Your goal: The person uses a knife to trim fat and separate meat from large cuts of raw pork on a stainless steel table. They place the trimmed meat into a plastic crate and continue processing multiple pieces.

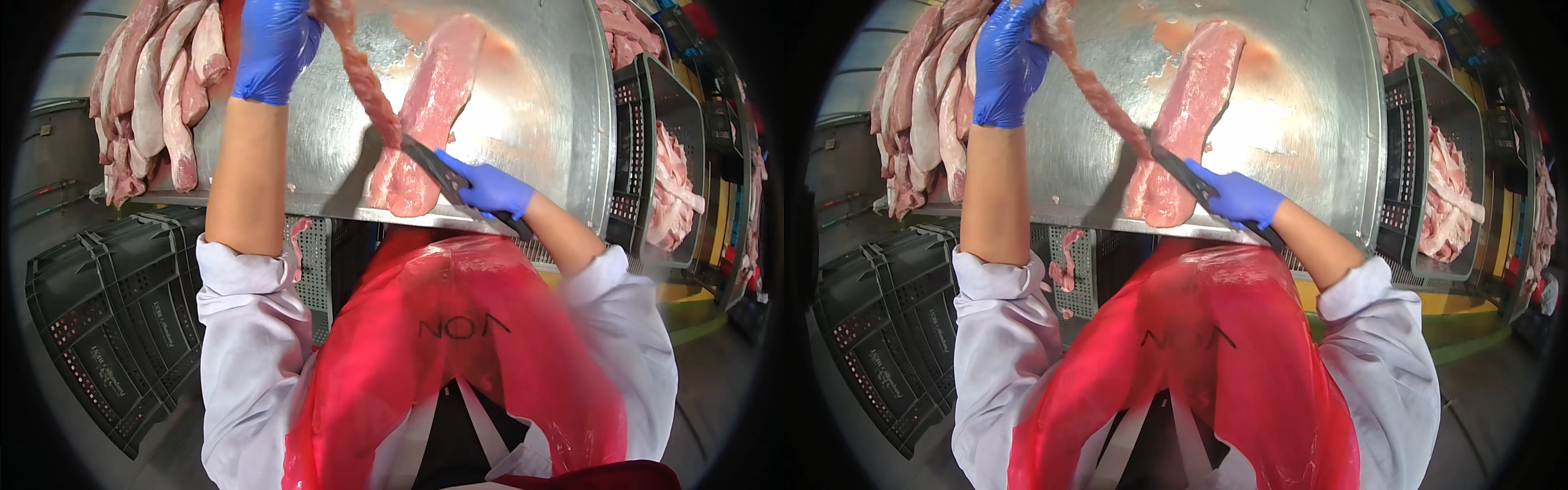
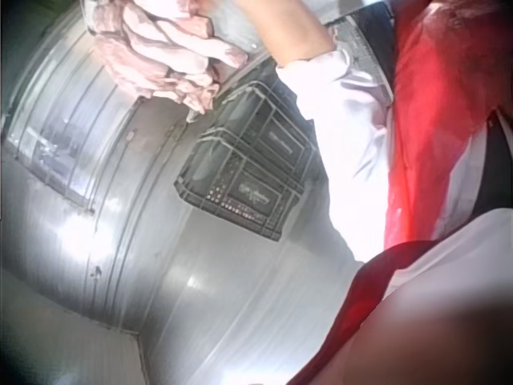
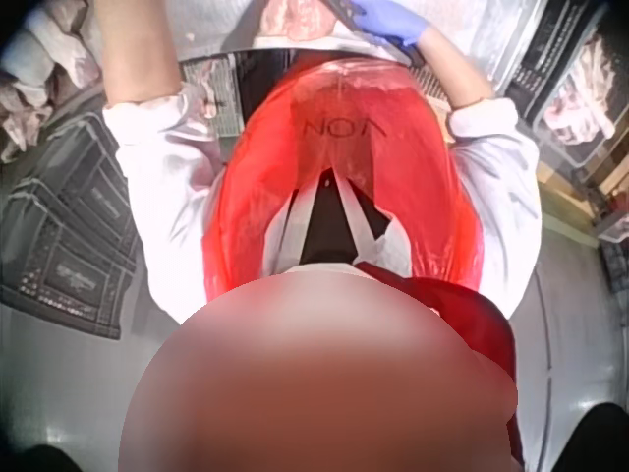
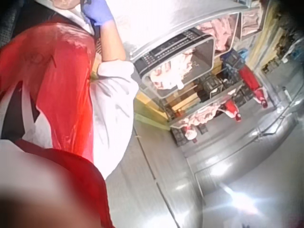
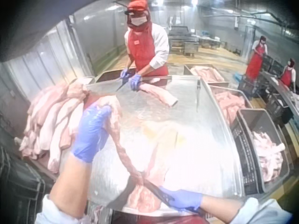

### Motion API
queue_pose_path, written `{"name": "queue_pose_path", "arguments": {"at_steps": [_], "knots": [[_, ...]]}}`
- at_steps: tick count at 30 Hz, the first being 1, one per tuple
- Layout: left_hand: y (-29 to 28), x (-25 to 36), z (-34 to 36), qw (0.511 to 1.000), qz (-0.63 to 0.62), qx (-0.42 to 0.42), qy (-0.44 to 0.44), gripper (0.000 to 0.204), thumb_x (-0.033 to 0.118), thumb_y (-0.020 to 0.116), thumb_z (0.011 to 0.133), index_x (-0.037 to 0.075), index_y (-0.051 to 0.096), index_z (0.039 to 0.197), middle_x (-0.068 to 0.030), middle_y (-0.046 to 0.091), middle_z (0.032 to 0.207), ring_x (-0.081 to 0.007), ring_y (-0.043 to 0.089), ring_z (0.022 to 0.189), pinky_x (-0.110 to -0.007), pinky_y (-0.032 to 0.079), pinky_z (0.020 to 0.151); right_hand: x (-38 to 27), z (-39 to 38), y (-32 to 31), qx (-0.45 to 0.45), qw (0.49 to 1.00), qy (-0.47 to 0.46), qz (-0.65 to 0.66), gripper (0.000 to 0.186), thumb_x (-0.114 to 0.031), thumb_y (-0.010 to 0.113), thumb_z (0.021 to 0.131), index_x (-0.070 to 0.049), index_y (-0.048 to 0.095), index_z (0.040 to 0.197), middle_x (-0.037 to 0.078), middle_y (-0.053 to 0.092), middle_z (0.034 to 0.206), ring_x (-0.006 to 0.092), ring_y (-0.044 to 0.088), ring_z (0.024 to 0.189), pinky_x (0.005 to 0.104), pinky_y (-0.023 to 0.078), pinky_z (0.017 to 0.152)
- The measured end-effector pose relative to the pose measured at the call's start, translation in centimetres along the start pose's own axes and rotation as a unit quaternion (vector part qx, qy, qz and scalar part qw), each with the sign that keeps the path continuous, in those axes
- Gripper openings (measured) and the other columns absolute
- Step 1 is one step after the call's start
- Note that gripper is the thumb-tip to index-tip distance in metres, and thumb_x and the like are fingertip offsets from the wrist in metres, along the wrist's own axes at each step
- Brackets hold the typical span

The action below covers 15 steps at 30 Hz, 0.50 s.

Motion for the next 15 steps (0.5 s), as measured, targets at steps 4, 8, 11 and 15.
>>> {"name": "queue_pose_path", "arguments": {"at_steps": [4, 8, 11, 15], "knots": [[0.0, 2.8, -2.0, 0.999, -0.04, 0.007, 0.012, 0.019, 0.009, 0.061, 0.094, 0.002, 0.066, 0.11, -0.004, 0.068, 0.097, -0.0126, 0.064, 0.087, -0.026, 0.051, 0.079, -3.8, 6.0, 2.6, 0.09, 0.994, 0.025, -0.059, 0.085, -0.006, 0.045, 0.088, -0.027, 0.013, 0.163, 0.011, 0.059, 0.067, 0.0186, 0.055, 0.046, 0.0338, 0.049, 0.047], [-2.8, 6.5, -3.9, 0.995, -0.075, -0.06, 0.024, 0.013, 0.007, 0.059, 0.094, 0.003, 0.065, 0.104, -0.0045, 0.067, 0.095, -0.0122, 0.063, 0.086, -0.026, 0.05, 0.077, -3.4, -0.5, 6.6, -0.012, 0.997, 0.048, -0.059, 0.083, -0.008, 0.046, 0.089, -0.027, 0.015, 0.163, 0.013, 0.063, 0.072, 0.019, 0.061, 0.051, 0.0335, 0.053, 0.054], [-3.9, 9.2, -5.2, 0.991, -0.098, -0.069, 0.056, 0.008, 0.009, 0.057, 0.095, 0.004, 0.062, 0.097, -0.004, 0.064, 0.089, -0.0129, 0.06, 0.08, -0.027, 0.048, 0.073, -3.7, -2.0, 8.5, -0.012, 0.995, 0.072, -0.074, 0.084, -0.006, 0.047, 0.089, -0.028, 0.013, 0.163, 0.015, 0.069, 0.084, 0.0258, 0.066, 0.064, 0.0356, 0.055, 0.065], [-3.7, 11.4, -6.8, 0.993, -0.108, 0.018, 0.045, 0.01, 0.013, 0.058, 0.096, 0.005, 0.062, 0.099, -0.0033, 0.062, 0.087, -0.013, 0.059, 0.08, -0.027, 0.047, 0.072, -2.6, 8.3, 9.0, 0.077, 0.992, 0.001, -0.101, 0.083, -0.008, 0.05, 0.091, -0.027, 0.015, 0.163, 0.014, 0.069, 0.079, 0.0272, 0.067, 0.068, 0.0373, 0.056, 0.067]]}}
Point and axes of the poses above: each hand's wrist, its own z-axis towards the middle knuckle, its own y-axis out of the palm, x = y × z, the point moved 4 cm from there along z, towards the middle knuckle
